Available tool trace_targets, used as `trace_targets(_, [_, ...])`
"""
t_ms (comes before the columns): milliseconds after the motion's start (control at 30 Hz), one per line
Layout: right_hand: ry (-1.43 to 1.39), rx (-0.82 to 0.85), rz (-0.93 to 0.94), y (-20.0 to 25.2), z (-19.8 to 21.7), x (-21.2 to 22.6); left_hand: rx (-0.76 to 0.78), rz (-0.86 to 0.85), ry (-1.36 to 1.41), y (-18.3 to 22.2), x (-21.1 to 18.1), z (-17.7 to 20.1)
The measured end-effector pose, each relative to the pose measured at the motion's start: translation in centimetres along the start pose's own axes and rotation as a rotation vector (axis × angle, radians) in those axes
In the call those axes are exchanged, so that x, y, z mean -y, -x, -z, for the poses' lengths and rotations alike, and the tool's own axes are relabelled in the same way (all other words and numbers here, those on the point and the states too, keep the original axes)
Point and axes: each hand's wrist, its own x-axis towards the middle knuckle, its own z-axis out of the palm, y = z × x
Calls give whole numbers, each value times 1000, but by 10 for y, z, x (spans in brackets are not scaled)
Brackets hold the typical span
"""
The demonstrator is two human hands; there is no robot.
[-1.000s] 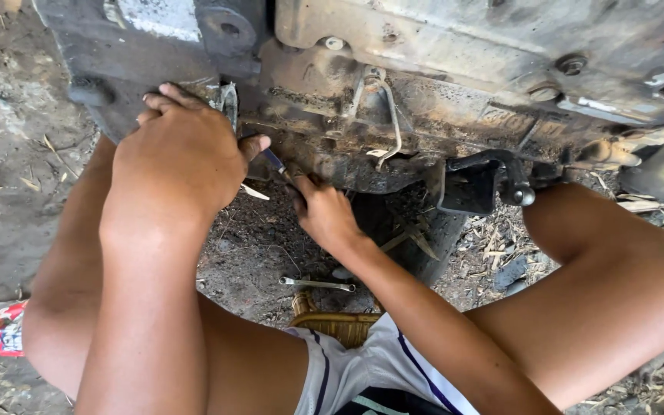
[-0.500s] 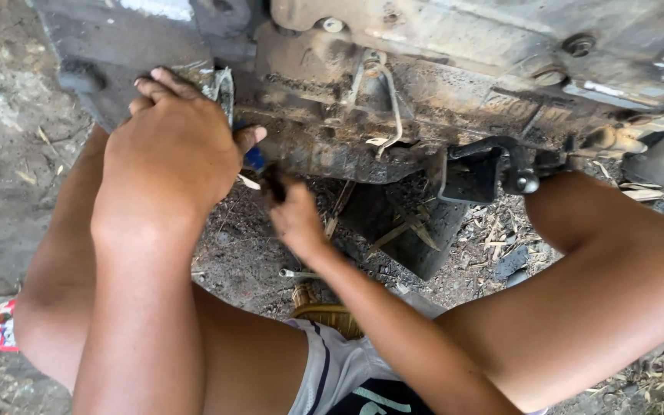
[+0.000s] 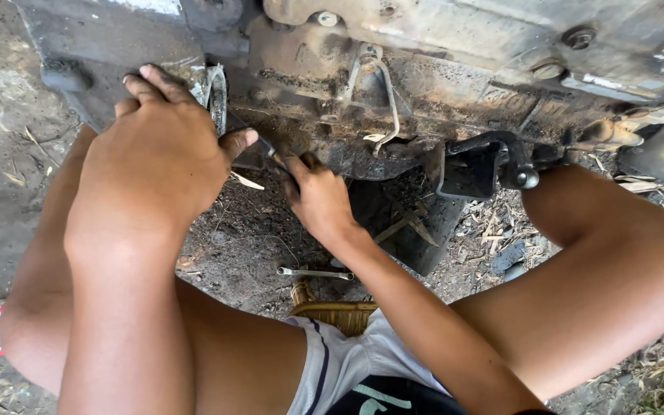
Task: Repairing an engine block by loosening bolts with a wrench and scraping the surface with a hand tool
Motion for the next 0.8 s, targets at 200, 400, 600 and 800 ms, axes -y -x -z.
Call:
trace_targets(200, [251, 45, 125, -3, -17, -23, 17, -6, -44, 3, -2, 6])
trace_targets(400, [352, -19, 226, -2, -31, -33, 29, 22, -77, 18, 0, 15])
trace_targets(600, [-89, 303, -21, -21, 25, 1, 229, 99, 87, 20, 12, 29])
trace_targets(800, [167, 321, 48, -29, 55, 3, 180, -61, 71, 17, 25, 11])
